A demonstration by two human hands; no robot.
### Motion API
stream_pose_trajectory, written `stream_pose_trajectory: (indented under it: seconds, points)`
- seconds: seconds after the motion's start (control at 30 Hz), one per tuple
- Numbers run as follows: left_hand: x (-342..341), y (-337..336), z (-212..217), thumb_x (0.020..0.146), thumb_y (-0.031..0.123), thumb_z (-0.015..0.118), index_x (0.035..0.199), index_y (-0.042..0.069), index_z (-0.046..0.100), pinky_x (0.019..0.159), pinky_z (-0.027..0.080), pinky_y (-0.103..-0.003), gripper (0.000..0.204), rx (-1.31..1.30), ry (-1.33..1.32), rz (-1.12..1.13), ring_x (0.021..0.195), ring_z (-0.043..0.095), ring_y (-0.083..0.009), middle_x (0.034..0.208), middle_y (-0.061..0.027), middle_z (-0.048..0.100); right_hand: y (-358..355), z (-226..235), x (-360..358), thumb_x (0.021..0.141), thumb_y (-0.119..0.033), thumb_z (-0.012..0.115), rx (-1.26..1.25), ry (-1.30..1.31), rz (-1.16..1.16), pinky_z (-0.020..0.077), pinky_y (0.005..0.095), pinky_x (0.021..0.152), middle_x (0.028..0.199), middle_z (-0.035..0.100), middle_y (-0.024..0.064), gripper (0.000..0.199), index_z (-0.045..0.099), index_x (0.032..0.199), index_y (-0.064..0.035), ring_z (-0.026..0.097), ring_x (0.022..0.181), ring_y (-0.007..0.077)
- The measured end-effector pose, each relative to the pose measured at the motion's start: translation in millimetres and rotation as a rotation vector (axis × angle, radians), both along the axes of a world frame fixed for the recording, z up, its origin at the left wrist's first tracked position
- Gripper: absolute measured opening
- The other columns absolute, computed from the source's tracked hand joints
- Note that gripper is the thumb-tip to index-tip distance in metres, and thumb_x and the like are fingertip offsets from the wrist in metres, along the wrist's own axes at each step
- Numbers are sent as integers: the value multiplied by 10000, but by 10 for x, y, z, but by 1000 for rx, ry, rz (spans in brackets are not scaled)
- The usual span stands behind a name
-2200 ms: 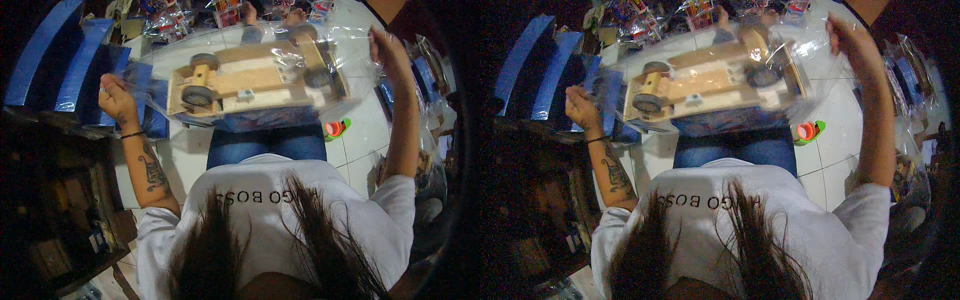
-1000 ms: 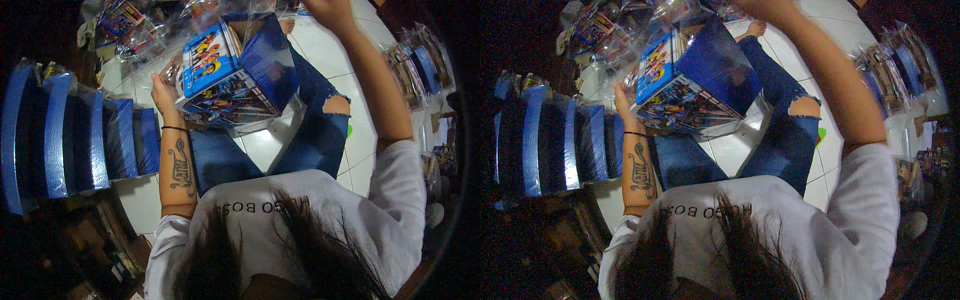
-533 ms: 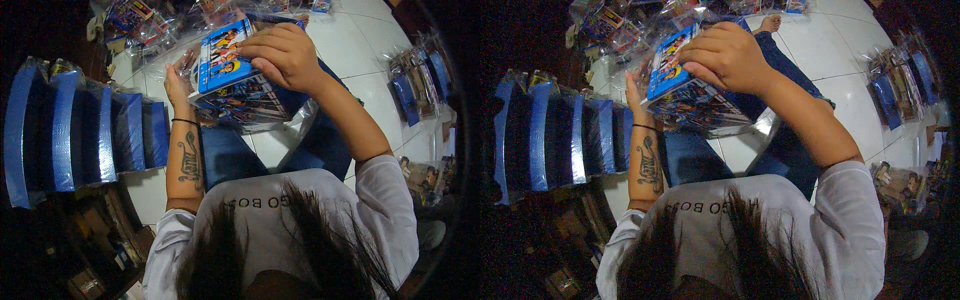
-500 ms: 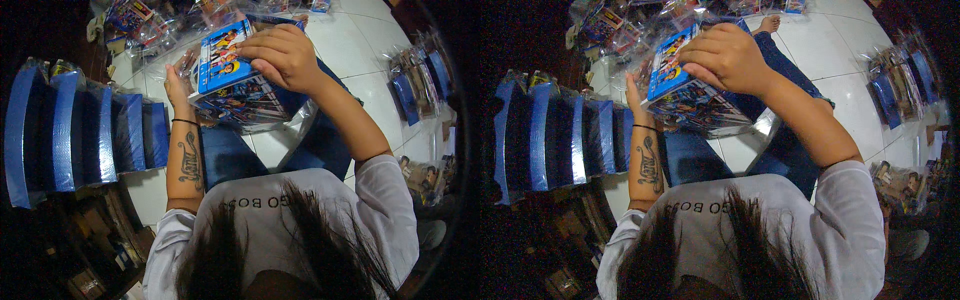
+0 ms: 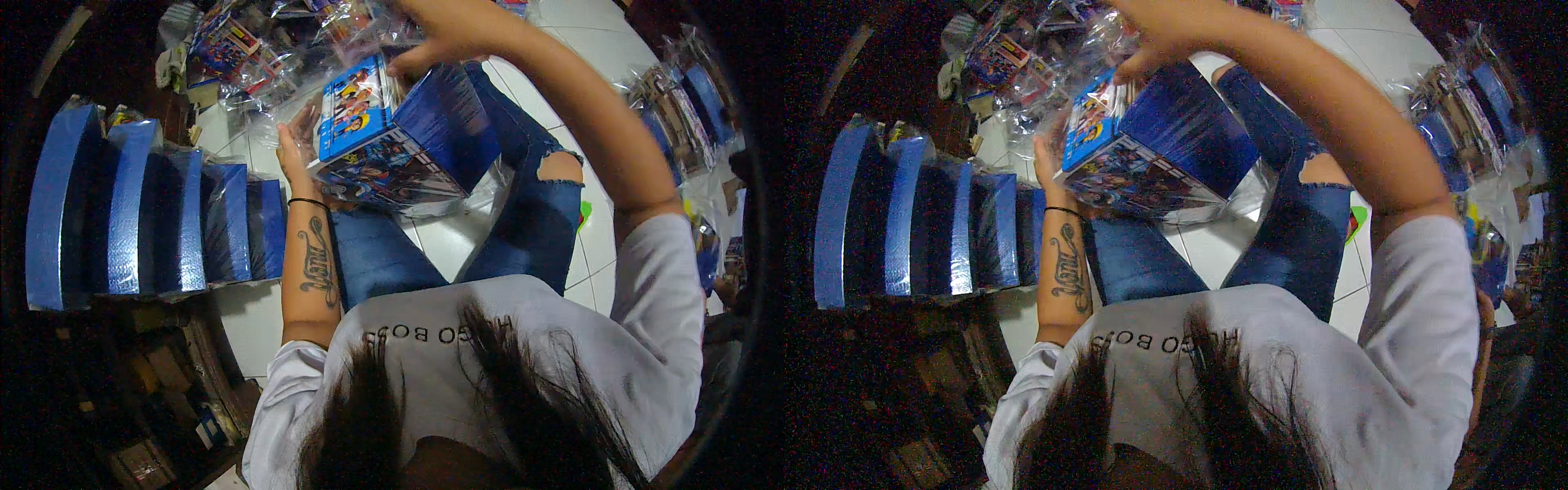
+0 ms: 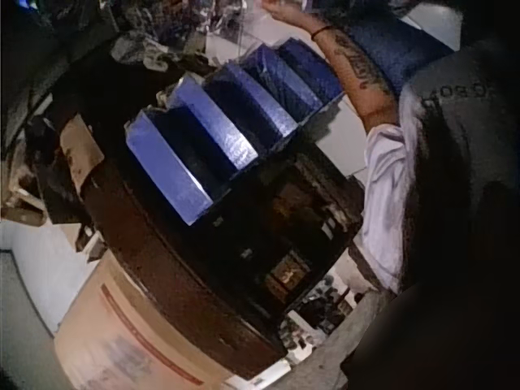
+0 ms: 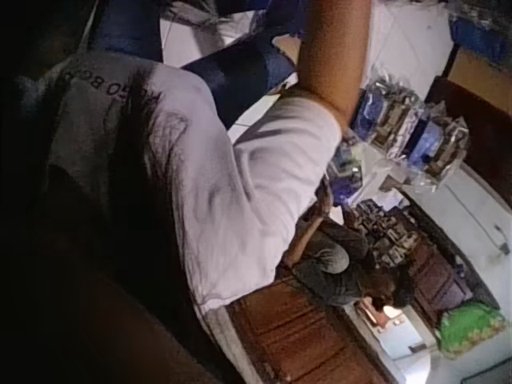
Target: The person sits on the floor and wraps several small toy boxes in clear plastic film using a handheld tape dispenser. They place each toy in a plastic bag, seal it with tape, and set the wrapped item aside. The process is repeated for multiple toys.
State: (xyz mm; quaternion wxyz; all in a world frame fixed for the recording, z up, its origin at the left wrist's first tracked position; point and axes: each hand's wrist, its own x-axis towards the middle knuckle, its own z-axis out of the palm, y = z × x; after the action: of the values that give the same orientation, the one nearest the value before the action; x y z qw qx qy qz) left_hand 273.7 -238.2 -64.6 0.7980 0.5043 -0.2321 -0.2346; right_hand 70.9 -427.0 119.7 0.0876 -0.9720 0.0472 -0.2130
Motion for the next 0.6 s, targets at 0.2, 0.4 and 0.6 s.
stream_pose_trajectory:
  seconds: [0.2,0.4,0.6]
  points:
    - [181,130,-159,994,523,247,1319,-97,450,1063,374,-370,729,58,106,6,1253,483,-317,1361,-217,483,-219,391,314,829,-183,628,338,-743,30,473,420,637,839,662,195,209,655,815,24,618,711,353]
    - [267,121,-208,997,517,236,1307,-110,454,1081,359,-398,732,71,-85,-47,1315,415,-316,1397,-199,453,281,-467,-80,776,-74,578,-167,-369,245,396,432,1024,1145,612,113,379,627,1151,-104,559,1108,312]
    - [365,51,-344,996,517,263,1337,-100,415,1083,358,-434,721,-86,71,-122,1312,412,-328,1417,-209,424,420,-922,35,683,-34,605,22,-642,252,415,448,1010,1061,647,96,371,664,1046,-87,598,1044,281]
